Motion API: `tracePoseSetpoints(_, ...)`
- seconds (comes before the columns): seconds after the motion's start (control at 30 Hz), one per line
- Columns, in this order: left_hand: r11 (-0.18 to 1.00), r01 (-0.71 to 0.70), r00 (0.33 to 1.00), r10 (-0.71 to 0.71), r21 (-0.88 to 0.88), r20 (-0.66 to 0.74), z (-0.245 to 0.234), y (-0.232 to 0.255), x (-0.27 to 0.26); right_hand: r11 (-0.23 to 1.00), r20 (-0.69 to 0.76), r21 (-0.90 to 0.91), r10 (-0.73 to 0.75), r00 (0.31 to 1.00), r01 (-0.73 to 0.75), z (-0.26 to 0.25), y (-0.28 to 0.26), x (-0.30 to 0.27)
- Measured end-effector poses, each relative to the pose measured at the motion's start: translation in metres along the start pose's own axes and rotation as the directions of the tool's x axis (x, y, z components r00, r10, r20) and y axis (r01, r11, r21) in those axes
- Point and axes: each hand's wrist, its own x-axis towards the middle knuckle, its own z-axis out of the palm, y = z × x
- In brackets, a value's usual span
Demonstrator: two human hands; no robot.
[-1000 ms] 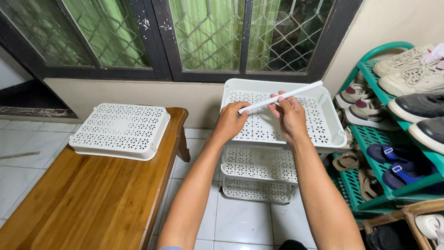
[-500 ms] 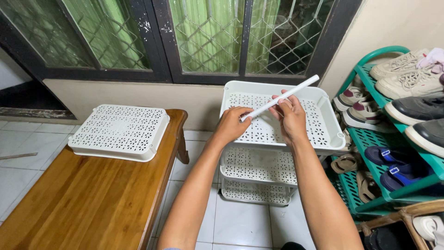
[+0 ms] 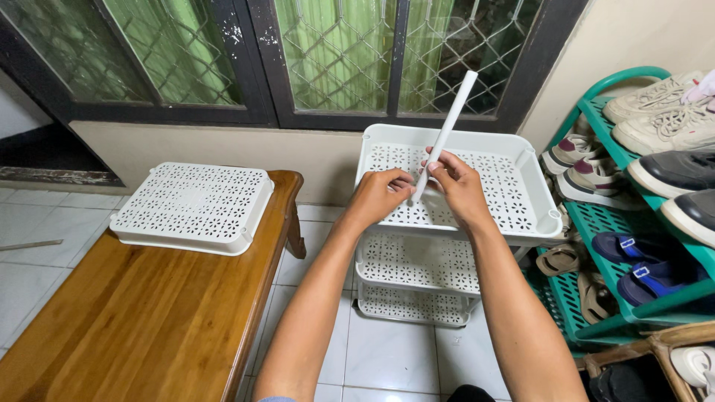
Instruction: The person assembles a white plastic storage shelf by inserting vertical support poles into the corner holes of perforated trays and stacking the trays. The person repeatedly picks up poles, aligns them with the tray holes, and presses them into place, then stacks additional trays on top.
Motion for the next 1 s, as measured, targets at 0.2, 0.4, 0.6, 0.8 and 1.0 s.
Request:
tracePoseSetpoints(0.2,0.937,0.013,0.985,-0.072,-0.35,-0.157,0.003,-0.029,0.015,0.962,-0.031,-0.272,-0.035,0.999,0.026,-0.004,0.011,0.001)
tracePoseSetpoints(0.4,0.811,0.163,0.953,-0.277,-0.562,-0.124,0.004,-0.05,0.038,0.931,0.067,-0.36,-0.036,0.997,0.057,-0.002,0.009,-0.001)
tracePoseSetpoints(0.6,0.75,0.027,0.965,-0.192,-0.66,-0.179,0.005,-0.054,0.035,0.873,0.15,-0.474,-0.05,0.987,0.116,0.001,0.0,-0.004)
tracePoseSetpoints(0.8,0.732,-0.025,0.93,-0.233,-0.681,-0.285,0.0,-0.056,0.03,0.856,0.08,-0.514,0.113,0.99,-0.056,0.004,-0.003,-0.005)
tracePoseSetpoints(1.0,0.732,-0.027,0.916,-0.255,-0.68,-0.311,0.001,-0.058,0.031,0.858,0.118,-0.514,0.101,0.988,-0.026,0.002,-0.002,-0.004)
